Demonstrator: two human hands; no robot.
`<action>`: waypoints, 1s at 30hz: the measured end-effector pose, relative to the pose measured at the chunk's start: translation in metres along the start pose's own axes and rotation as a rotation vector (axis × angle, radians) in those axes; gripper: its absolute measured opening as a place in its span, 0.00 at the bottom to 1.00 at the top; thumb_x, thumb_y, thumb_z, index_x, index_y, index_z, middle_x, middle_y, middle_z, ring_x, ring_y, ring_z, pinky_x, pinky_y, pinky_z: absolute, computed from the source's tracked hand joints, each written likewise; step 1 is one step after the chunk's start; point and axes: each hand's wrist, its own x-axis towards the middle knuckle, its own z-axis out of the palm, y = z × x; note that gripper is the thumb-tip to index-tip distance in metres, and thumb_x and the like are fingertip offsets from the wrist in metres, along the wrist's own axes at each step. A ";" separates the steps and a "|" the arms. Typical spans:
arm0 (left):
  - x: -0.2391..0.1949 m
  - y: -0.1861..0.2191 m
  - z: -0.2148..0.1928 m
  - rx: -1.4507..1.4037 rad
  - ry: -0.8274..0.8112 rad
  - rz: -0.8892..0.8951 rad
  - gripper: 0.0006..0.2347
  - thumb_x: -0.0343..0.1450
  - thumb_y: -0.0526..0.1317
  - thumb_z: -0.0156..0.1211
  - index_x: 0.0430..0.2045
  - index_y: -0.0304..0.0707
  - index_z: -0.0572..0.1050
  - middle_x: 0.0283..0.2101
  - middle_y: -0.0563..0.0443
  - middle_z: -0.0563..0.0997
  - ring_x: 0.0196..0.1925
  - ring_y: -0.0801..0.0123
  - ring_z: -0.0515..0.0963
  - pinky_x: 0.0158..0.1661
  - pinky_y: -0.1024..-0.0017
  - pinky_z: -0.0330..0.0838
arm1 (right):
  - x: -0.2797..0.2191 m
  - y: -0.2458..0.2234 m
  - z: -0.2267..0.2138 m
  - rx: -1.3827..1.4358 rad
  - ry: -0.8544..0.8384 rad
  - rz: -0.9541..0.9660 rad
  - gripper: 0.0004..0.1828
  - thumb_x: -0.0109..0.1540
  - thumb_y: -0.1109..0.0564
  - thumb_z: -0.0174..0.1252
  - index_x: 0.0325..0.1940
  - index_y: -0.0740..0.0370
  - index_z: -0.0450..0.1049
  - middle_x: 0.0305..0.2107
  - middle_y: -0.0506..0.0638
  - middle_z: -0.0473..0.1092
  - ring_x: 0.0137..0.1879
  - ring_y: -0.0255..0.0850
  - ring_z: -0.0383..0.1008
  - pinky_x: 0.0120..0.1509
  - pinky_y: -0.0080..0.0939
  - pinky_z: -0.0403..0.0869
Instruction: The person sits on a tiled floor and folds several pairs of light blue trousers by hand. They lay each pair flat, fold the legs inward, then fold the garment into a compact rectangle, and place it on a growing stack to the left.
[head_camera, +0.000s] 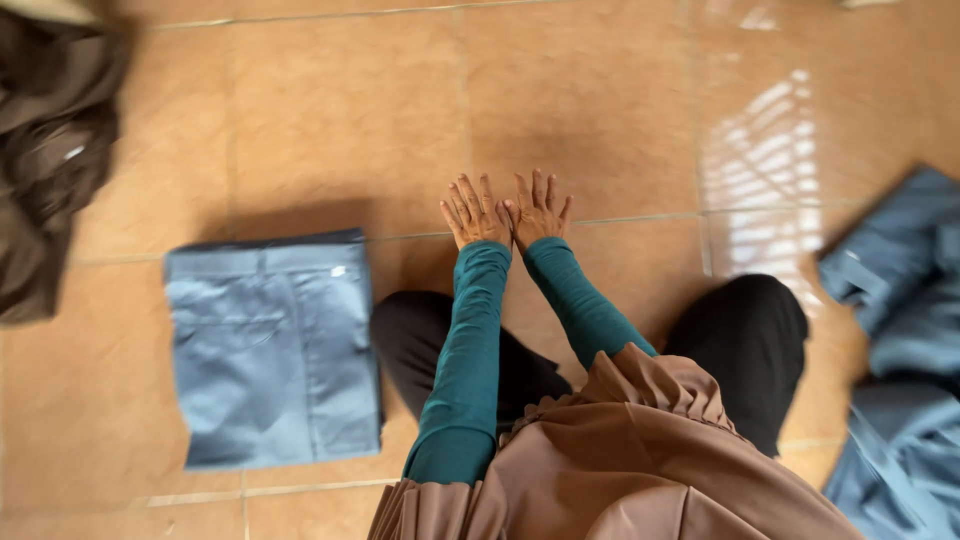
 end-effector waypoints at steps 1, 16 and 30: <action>-0.002 0.027 0.008 -0.013 -0.015 0.041 0.28 0.80 0.53 0.37 0.76 0.57 0.37 0.79 0.43 0.35 0.80 0.49 0.30 0.74 0.44 0.20 | -0.002 0.026 -0.008 -0.007 0.012 0.043 0.34 0.73 0.27 0.21 0.82 0.29 0.33 0.80 0.43 0.31 0.84 0.48 0.25 0.81 0.73 0.31; -0.159 0.394 0.099 -0.009 -0.107 0.771 0.26 0.80 0.53 0.37 0.75 0.57 0.45 0.80 0.46 0.36 0.80 0.50 0.31 0.73 0.44 0.19 | -0.167 0.375 -0.126 0.056 0.199 0.785 0.34 0.72 0.26 0.21 0.81 0.30 0.34 0.80 0.45 0.31 0.84 0.48 0.24 0.81 0.72 0.35; -0.310 0.527 0.122 -0.090 -0.173 1.159 0.25 0.79 0.54 0.36 0.73 0.55 0.51 0.75 0.41 0.56 0.77 0.49 0.54 0.74 0.45 0.37 | -0.340 0.520 -0.188 -0.617 1.060 0.927 0.29 0.61 0.42 0.62 0.68 0.31 0.71 0.70 0.49 0.61 0.71 0.50 0.60 0.65 0.58 0.52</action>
